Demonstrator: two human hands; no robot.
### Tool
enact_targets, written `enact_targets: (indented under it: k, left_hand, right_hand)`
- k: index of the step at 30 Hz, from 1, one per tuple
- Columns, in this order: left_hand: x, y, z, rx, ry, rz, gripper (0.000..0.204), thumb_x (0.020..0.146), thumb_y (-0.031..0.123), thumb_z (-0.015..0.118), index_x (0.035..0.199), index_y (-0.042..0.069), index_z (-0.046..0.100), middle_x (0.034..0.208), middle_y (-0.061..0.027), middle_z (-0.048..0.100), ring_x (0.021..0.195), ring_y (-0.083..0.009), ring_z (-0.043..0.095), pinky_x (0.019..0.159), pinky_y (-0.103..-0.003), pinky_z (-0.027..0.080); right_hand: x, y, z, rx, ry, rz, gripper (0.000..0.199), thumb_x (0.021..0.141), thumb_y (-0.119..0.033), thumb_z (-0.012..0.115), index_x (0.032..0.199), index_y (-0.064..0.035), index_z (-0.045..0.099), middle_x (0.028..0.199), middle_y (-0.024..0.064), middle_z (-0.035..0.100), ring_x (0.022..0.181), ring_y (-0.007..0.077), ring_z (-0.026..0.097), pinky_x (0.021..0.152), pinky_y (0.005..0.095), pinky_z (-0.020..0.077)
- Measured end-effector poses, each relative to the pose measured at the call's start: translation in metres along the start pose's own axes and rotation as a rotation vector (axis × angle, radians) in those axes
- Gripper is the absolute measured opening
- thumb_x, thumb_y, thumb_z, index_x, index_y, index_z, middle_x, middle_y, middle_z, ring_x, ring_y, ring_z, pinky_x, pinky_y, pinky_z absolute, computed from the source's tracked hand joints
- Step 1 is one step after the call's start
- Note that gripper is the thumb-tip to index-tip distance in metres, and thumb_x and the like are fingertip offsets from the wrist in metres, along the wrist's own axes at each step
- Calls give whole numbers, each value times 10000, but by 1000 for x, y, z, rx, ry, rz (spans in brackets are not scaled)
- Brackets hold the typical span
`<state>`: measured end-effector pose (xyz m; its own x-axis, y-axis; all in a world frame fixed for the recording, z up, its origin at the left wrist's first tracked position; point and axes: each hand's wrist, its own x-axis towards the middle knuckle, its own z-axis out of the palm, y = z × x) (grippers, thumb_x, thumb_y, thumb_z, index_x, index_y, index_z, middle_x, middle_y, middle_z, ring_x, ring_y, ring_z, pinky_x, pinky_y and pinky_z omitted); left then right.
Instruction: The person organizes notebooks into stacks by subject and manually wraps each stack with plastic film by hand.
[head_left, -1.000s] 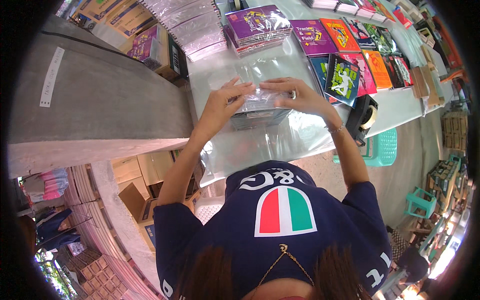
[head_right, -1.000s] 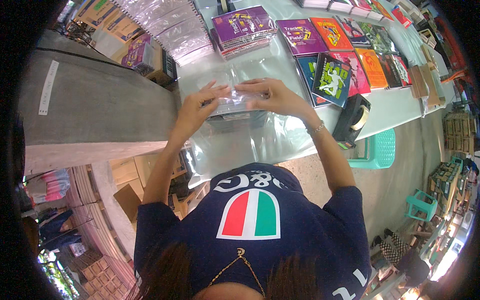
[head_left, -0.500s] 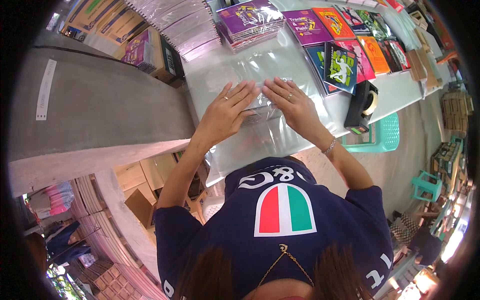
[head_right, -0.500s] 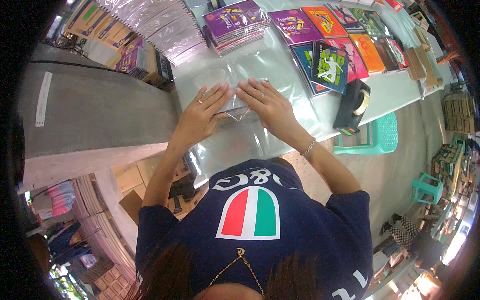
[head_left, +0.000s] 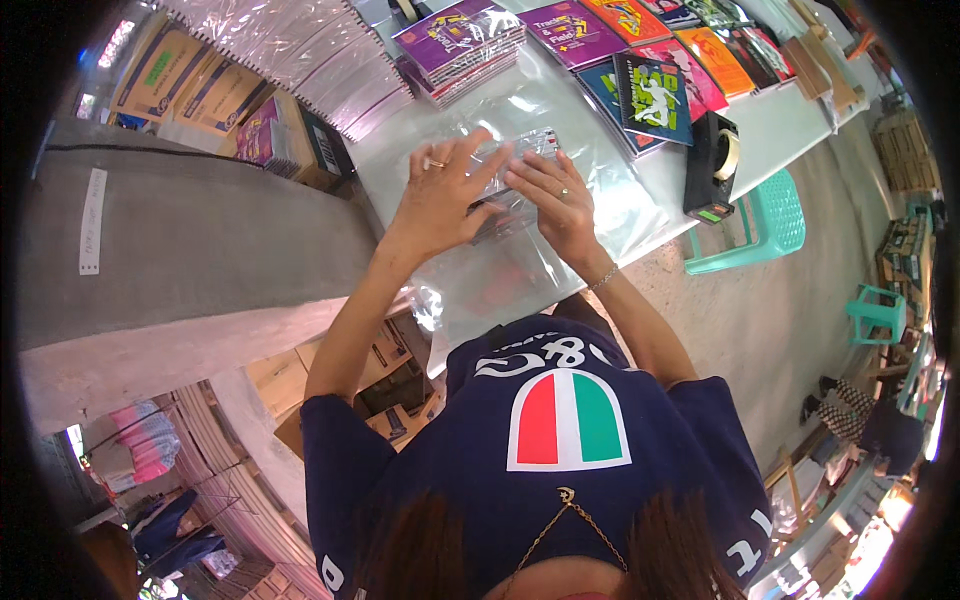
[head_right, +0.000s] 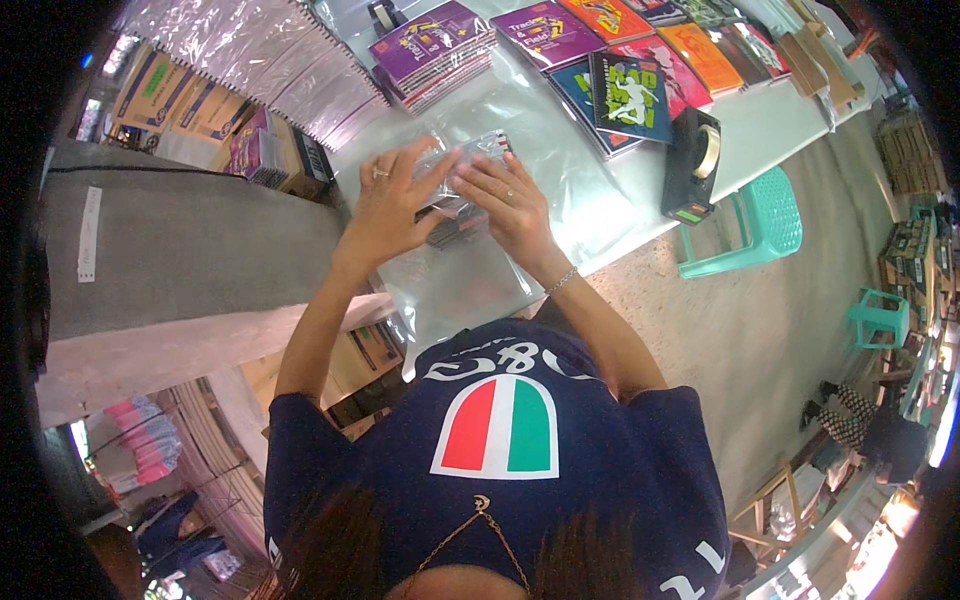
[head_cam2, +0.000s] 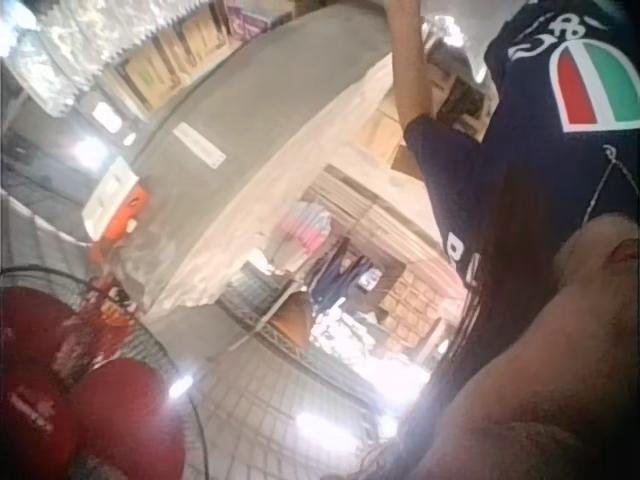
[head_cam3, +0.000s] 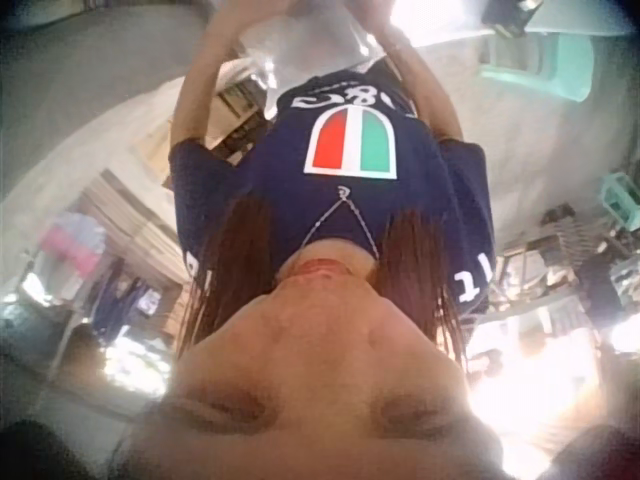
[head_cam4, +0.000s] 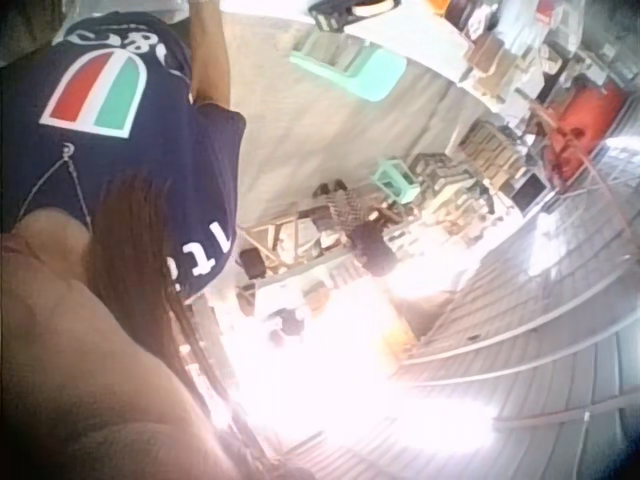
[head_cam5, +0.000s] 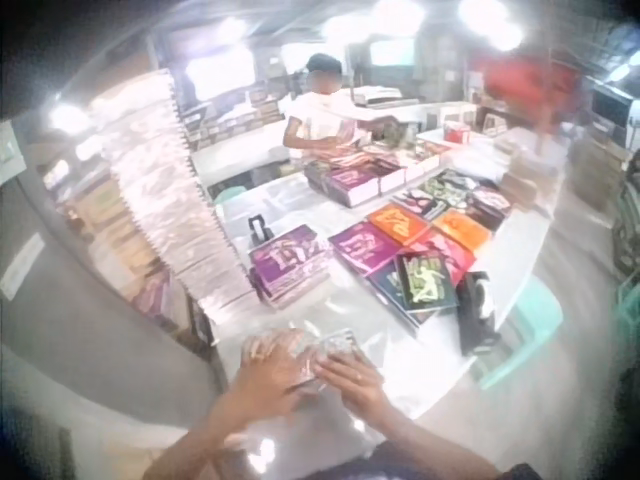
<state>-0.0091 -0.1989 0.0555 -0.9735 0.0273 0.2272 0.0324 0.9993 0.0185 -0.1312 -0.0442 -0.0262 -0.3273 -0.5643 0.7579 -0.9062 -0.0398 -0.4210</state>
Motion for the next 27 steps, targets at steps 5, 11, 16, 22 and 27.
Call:
enact_targets:
  k: [5,11,16,22,27]
  left_hand:
    - [6,-16,1,-90,-119,133,813,814,304,644,1490,141,223,1550,-72,190,1422,-297,173,1137,-517,121]
    - [16,-14,6,-222,-166,204,723,857,209,582,1477,78,233,1536,-74,240,1411,-282,226,1138,-490,170]
    - [14,-13,12,-266,-112,206,622,887,151,530,1458,92,292,1502,-83,313,1371,-275,308,1123,-434,240]
    - [11,-10,6,-267,-93,211,562,908,120,495,1446,103,335,1500,-90,315,1363,-285,322,1115,-436,250]
    - [13,-8,10,-284,-77,210,537,916,126,491,1437,122,360,1499,-80,320,1357,-282,330,1111,-432,256]
  right_hand:
    - [-5,-4,4,51,65,30,516,641,84,637,1107,-132,688,1153,47,656,1155,231,576,1052,437,374]
    - [-10,-6,10,94,147,55,504,639,92,638,1097,-111,687,1153,61,653,1147,236,582,1050,440,376]
    - [-15,-6,-8,155,152,118,466,656,136,591,1054,-87,687,1118,88,659,1134,244,590,1037,435,381]
    - [-79,97,-127,-934,433,778,312,841,-137,644,1144,-66,634,1155,121,601,1116,296,514,922,436,417]
    - [-131,174,-195,-32,404,1316,400,879,-335,632,1017,37,676,926,106,687,732,118,617,675,252,499]
